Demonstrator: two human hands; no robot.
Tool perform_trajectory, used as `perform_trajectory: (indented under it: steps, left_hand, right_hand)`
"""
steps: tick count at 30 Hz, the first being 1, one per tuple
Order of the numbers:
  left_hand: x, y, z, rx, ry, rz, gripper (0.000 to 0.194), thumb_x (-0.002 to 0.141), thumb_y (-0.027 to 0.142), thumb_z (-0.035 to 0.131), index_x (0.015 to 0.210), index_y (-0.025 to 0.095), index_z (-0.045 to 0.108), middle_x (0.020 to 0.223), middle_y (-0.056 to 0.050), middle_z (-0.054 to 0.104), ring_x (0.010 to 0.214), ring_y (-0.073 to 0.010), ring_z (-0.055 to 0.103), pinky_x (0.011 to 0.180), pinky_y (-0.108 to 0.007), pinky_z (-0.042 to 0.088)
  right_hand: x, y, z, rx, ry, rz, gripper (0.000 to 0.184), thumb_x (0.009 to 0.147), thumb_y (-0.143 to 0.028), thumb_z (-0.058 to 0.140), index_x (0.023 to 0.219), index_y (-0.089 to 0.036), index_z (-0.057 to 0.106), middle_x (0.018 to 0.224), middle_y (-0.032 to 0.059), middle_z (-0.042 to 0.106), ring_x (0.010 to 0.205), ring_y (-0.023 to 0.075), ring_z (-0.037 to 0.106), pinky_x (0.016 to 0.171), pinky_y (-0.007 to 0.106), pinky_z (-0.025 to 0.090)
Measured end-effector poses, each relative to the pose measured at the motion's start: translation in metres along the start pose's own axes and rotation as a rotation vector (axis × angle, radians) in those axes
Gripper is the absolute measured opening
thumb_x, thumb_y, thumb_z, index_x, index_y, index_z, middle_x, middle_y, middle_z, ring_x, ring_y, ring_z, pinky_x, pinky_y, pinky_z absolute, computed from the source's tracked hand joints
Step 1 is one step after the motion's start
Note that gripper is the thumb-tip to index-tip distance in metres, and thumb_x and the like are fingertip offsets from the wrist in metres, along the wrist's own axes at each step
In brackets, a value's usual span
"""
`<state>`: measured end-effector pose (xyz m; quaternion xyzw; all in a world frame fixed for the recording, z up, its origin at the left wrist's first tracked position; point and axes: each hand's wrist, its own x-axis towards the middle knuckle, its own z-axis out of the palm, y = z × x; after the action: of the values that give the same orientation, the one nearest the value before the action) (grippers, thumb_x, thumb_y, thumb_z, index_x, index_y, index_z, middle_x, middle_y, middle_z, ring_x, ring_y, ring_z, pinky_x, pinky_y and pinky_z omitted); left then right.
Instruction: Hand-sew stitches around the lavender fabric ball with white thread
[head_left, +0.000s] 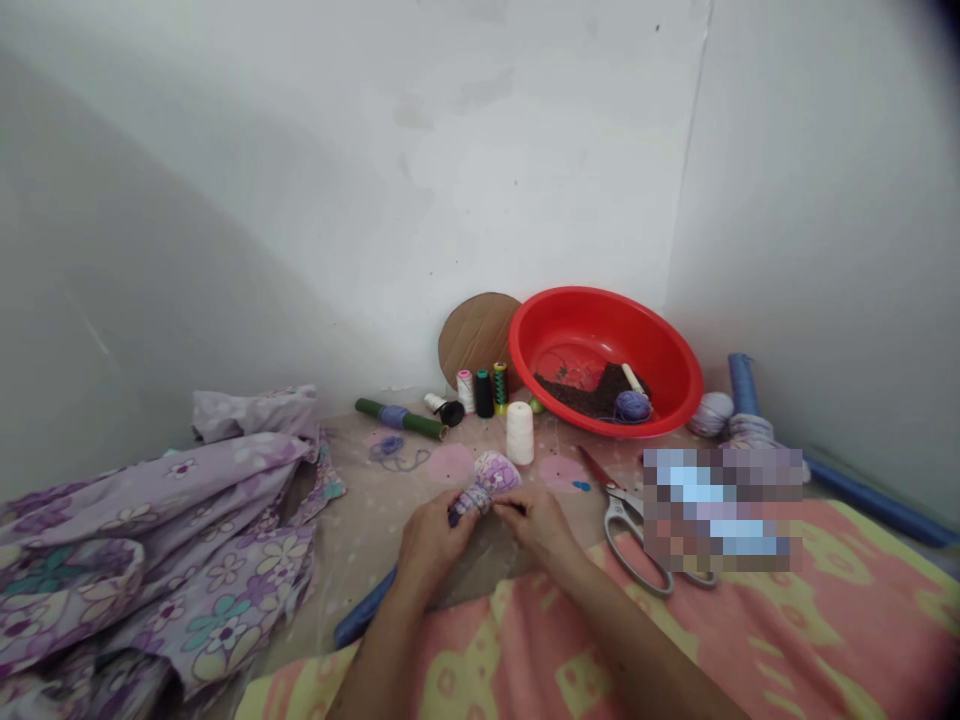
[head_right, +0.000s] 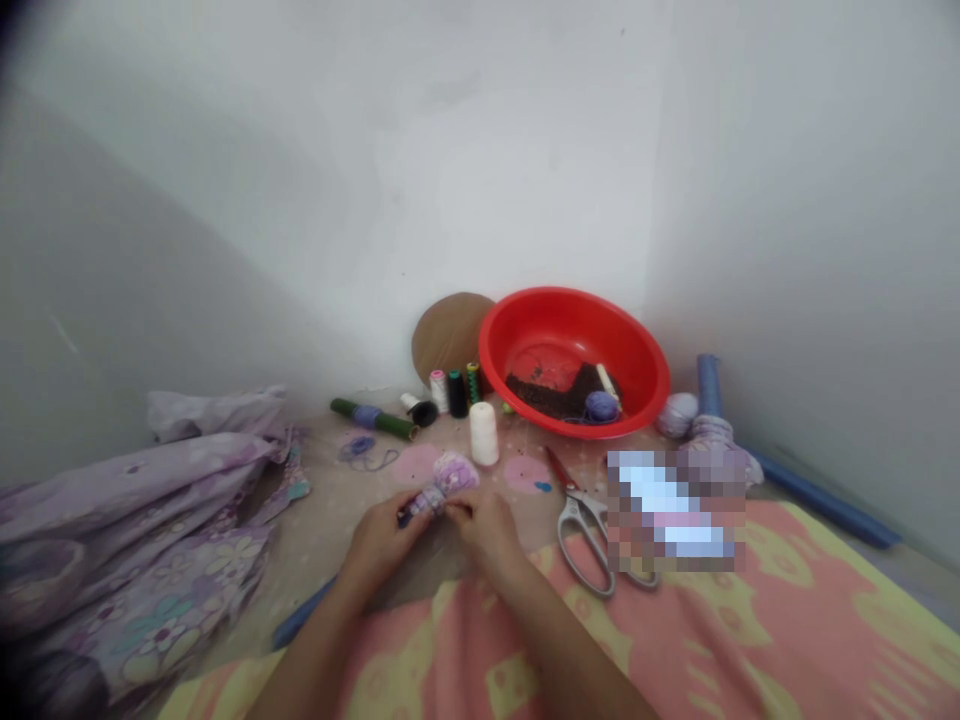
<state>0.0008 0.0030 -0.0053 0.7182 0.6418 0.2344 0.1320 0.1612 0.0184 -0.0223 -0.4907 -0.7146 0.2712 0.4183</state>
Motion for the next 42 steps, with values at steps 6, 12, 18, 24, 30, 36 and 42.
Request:
perform_trajectory:
  steps: [6,12,18,24,30,36,42]
  left_hand:
    - [0.002,-0.002,0.0,-0.006,0.003,-0.001,0.04,0.075,0.04,0.042,0.108,0.022,0.054,0.103,-0.005,0.061,0.09,-0.0165,0.055,0.074,-0.021,0.037]
    - [0.003,-0.007,0.002,-0.006,0.016,0.032,0.039,0.075,0.042,0.041,0.107,0.024,0.055,0.102,-0.004,0.062,0.087,-0.0167,0.056,0.071,-0.021,0.038]
    - [0.002,-0.002,-0.001,-0.021,0.002,-0.018,0.041,0.074,0.041,0.042,0.108,0.022,0.055,0.103,-0.005,0.061,0.089,-0.0177,0.055,0.073,-0.022,0.038]
    - [0.001,0.003,-0.005,-0.025,-0.009,-0.048,0.041,0.074,0.04,0.042,0.108,0.021,0.055,0.104,-0.005,0.061,0.091,-0.0181,0.055,0.075,-0.022,0.037]
    - [0.0,0.009,-0.009,-0.037,-0.04,-0.06,0.04,0.074,0.039,0.043,0.108,0.022,0.056,0.106,-0.004,0.06,0.093,-0.0188,0.054,0.076,-0.023,0.038]
    - [-0.001,0.009,-0.01,-0.035,-0.039,-0.064,0.039,0.074,0.038,0.043,0.108,0.022,0.055,0.105,-0.003,0.06,0.092,-0.0183,0.054,0.076,-0.022,0.038]
    - [0.0,0.005,-0.008,-0.041,-0.024,-0.015,0.039,0.074,0.039,0.042,0.107,0.022,0.056,0.102,-0.003,0.062,0.089,-0.0179,0.056,0.074,-0.022,0.038]
  right_hand:
    - [-0.003,-0.005,-0.001,-0.075,-0.048,0.014,0.023,0.07,-0.019,0.049,0.08,-0.023,0.068,0.08,0.0023,0.068,0.073,0.0167,0.059,0.064,0.024,0.042]
    - [-0.004,-0.005,0.001,-0.136,-0.081,0.049,0.024,0.07,-0.019,0.048,0.082,-0.024,0.068,0.081,0.0019,0.068,0.073,0.0164,0.059,0.063,0.023,0.042]
    - [-0.005,-0.006,0.0,-0.148,-0.086,0.037,0.025,0.07,-0.018,0.047,0.082,-0.025,0.068,0.08,0.0012,0.068,0.071,0.0155,0.059,0.062,0.022,0.041]
    - [-0.005,-0.006,0.002,-0.146,-0.095,0.036,0.024,0.07,-0.019,0.046,0.077,-0.024,0.069,0.074,0.0005,0.068,0.066,0.0143,0.058,0.057,0.021,0.038]
    - [-0.005,-0.011,0.003,-0.159,-0.081,0.024,0.024,0.071,-0.019,0.045,0.069,-0.022,0.068,0.067,0.0009,0.066,0.064,0.0137,0.056,0.057,0.021,0.037]
    - [-0.007,-0.013,0.002,-0.145,-0.063,0.022,0.025,0.07,-0.016,0.045,0.075,-0.023,0.069,0.074,0.002,0.067,0.068,0.0147,0.057,0.061,0.022,0.038]
    - [-0.005,-0.008,0.004,-0.106,-0.078,0.019,0.027,0.069,-0.014,0.045,0.08,-0.022,0.069,0.08,0.0024,0.067,0.071,0.015,0.057,0.064,0.022,0.04]
